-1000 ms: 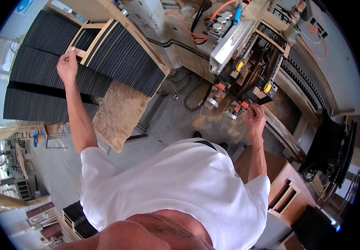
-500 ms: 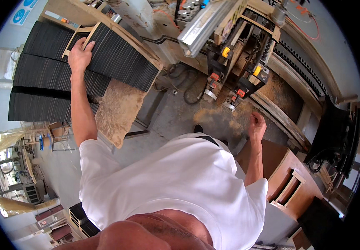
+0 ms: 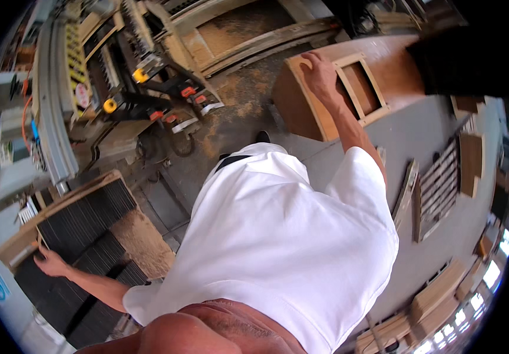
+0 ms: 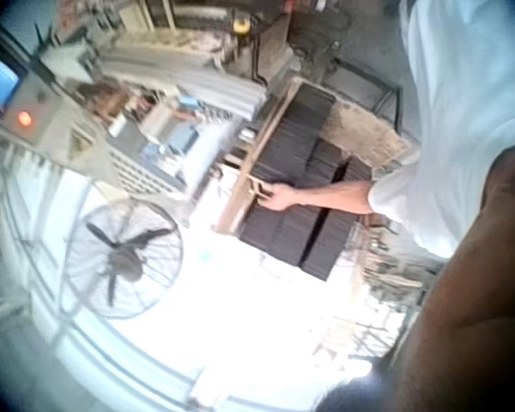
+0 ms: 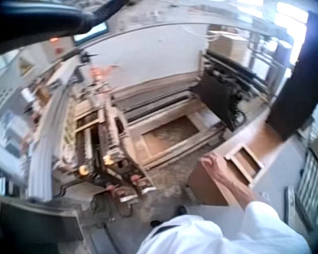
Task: The person repeatedly picks up small wooden frames from a stack, places them on a machine, and then moves them to another stack. The action is highly repetitive and involves handling the frames one at a time.
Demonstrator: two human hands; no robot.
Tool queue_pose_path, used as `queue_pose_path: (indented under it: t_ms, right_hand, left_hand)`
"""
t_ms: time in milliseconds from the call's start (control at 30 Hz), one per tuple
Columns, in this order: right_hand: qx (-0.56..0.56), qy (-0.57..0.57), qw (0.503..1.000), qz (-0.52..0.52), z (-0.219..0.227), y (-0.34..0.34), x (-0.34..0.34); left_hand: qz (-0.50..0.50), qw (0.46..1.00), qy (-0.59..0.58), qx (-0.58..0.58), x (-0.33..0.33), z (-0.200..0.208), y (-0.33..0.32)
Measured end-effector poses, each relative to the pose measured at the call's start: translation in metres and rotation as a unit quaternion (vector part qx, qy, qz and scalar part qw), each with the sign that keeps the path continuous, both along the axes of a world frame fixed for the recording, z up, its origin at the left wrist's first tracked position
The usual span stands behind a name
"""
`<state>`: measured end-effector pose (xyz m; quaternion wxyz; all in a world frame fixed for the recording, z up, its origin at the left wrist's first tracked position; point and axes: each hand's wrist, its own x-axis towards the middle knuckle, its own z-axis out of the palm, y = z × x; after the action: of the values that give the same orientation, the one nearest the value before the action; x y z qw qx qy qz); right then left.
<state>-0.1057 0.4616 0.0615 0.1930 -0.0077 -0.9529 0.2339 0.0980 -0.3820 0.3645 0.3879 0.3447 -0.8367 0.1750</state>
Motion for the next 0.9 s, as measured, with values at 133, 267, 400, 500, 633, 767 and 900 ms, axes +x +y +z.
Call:
queue_pose_path:
  t_ms: [133, 267, 400, 500, 633, 767, 900]
  right_hand:
    - [0.151, -0.024, 0.983, -0.102, 0.004, 0.070, 0.058]
    - [0.100, -0.179, 0.964, -0.167, -0.025, 0.099, 0.114]
    - [0.072, -0.114, 0.978, -0.158, -0.045, 0.104, 0.121]
    - [0.023, -0.146, 0.972, -0.183, -0.034, 0.103, 0.124]
    - [-0.031, -0.122, 0.969, -0.213, 0.002, 0.083, 0.105]
    - [-0.154, -0.078, 0.969, -0.175, 0.040, 0.039, 0.065]
    - [-0.198, -0.025, 0.978, -0.058, 0.057, -0.019, 0.012]
  left_hand:
    - [-0.212, 0.953, 0.205, -0.077, -0.047, -0.037, 0.079]
    - [-0.391, 0.887, 0.151, 0.196, -0.096, -0.123, 0.225]
    - [-0.437, 0.766, 0.036, 0.470, -0.150, -0.195, 0.334]
    - [-0.426, 0.679, 0.042, 0.596, -0.214, -0.227, 0.350]
    - [-0.393, 0.572, 0.134, 0.708, -0.322, -0.263, 0.315]
    - [-0.328, 0.429, 0.163, 0.825, -0.429, -0.273, 0.278]
    - [-0.297, 0.336, 0.200, 0.871, -0.522, -0.292, 0.246]
